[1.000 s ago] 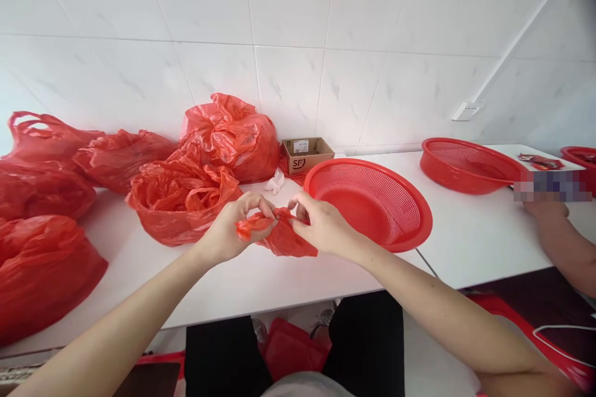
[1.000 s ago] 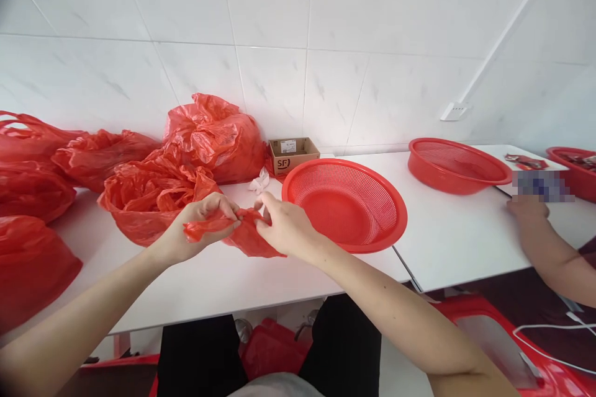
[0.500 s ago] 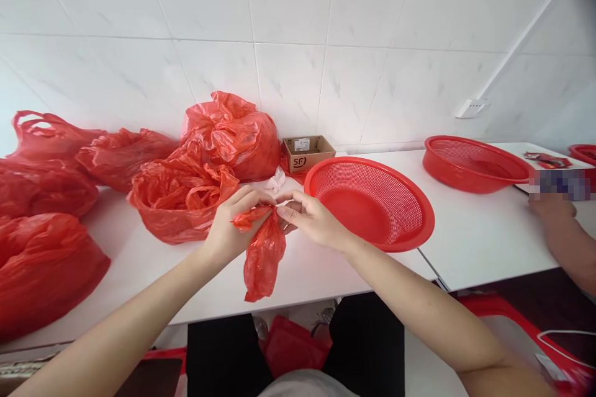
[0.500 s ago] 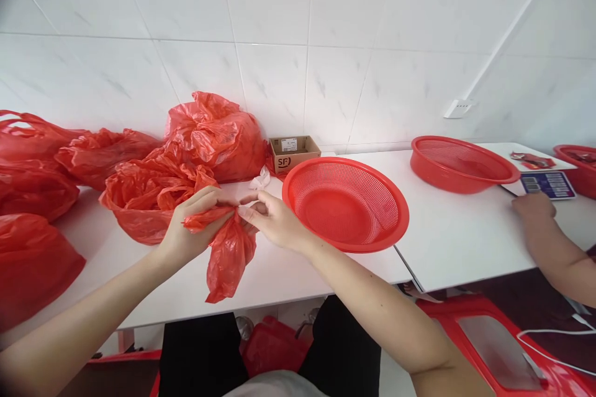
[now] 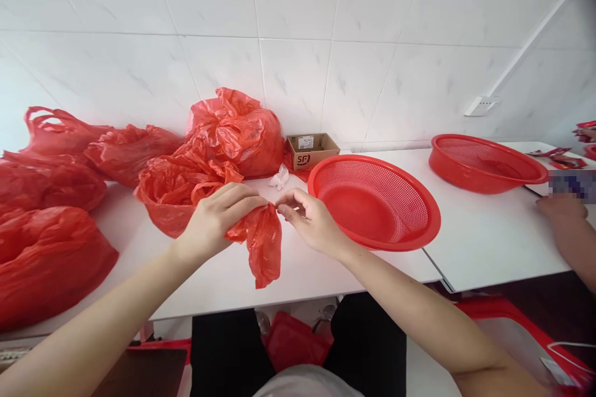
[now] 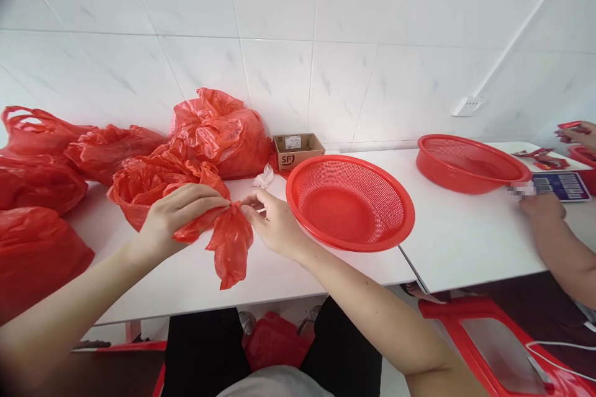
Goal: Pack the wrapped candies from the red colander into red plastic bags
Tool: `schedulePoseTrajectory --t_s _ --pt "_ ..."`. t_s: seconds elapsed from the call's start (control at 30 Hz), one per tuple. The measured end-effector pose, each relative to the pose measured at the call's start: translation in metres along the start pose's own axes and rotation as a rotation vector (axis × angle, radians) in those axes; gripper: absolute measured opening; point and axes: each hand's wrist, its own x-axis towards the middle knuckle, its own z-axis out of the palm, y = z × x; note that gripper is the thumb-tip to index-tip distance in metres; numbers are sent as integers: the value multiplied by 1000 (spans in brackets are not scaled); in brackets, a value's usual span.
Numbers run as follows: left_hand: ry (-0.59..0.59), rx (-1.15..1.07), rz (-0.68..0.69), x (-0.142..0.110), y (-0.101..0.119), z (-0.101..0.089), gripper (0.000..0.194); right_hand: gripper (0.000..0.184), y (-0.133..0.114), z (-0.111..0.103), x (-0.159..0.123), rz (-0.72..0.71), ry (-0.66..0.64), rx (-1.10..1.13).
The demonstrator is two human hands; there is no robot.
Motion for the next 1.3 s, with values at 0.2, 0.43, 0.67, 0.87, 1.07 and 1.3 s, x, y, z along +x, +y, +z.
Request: schedulePoseTrajectory --t_s 0.2,0.43,0.67,0.87,1.07,1.3 --pt "-122 -207 -221 -14 -1 27 16 25 21 20 5 188 24 159" --pt "-58 -418 -543 -12 12 42 17 17 23 21 -2 -39 91 -104" --pt "-79 -1007 -811 -10 6 38 25 21 21 9 -17 -14 122 -106" --pt "-157 -1008 -781 -6 12 36 25 54 17 15 -19 54 168 -7" --pt "-250 -1124 -742 -2 21 31 25 31 7 4 2 90 186 289" --pt "-53 -1322 -815 -1 22 33 26 25 -16 6 -27 -18 205 100"
